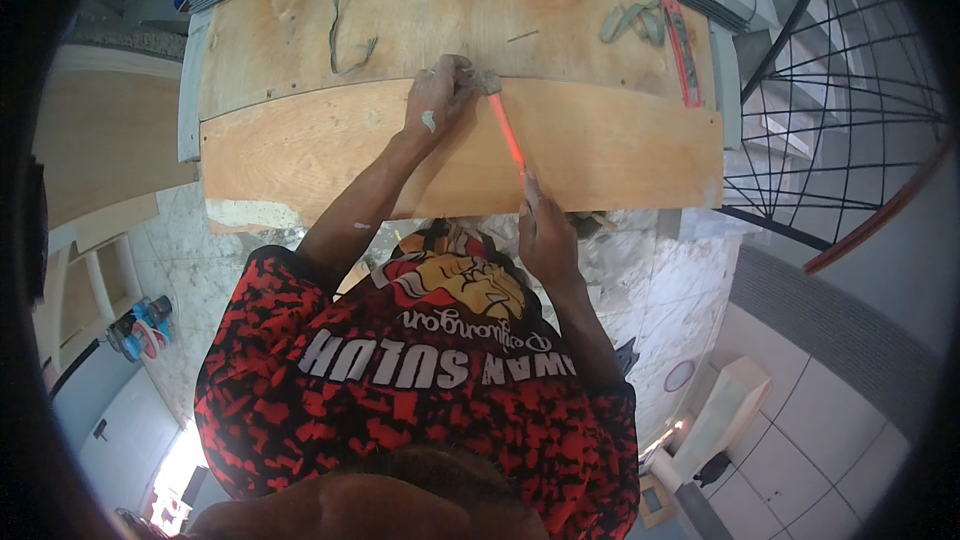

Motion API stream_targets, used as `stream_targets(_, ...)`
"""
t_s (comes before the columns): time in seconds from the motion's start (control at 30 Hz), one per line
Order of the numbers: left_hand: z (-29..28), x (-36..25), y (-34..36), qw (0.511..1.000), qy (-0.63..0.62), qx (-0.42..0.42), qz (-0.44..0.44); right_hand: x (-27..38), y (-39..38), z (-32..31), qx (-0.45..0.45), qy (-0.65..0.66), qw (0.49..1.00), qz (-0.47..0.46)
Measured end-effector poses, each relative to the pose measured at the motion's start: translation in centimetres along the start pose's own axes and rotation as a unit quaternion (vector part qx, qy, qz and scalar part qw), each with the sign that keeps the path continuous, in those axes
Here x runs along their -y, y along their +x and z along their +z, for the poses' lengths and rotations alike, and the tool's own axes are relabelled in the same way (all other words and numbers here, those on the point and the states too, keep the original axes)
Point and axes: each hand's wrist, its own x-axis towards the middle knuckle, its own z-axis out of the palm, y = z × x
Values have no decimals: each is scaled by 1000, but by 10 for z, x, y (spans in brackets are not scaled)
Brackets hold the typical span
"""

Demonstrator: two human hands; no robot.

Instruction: The person fits a curved wooden board against a brick structure, secures it using a hammer and nails, and then trims the excess wood with a hand saw.

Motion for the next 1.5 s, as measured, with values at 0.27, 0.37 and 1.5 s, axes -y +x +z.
stream_targets(0.27, -6, -5, 2, 998, -26, 38, -36, -5, -1, 2, -45, -20, 998, -33)
stream_targets(0.37, -14, 6, -3, 998, -56, -5, -30, 20, -2, -20, -109, 6, 993, -35)
stream_targets(1.5, -18, 8, -6, 991, -101, -13, -83, 34, 17, -36, -94, 23, 993, -62)
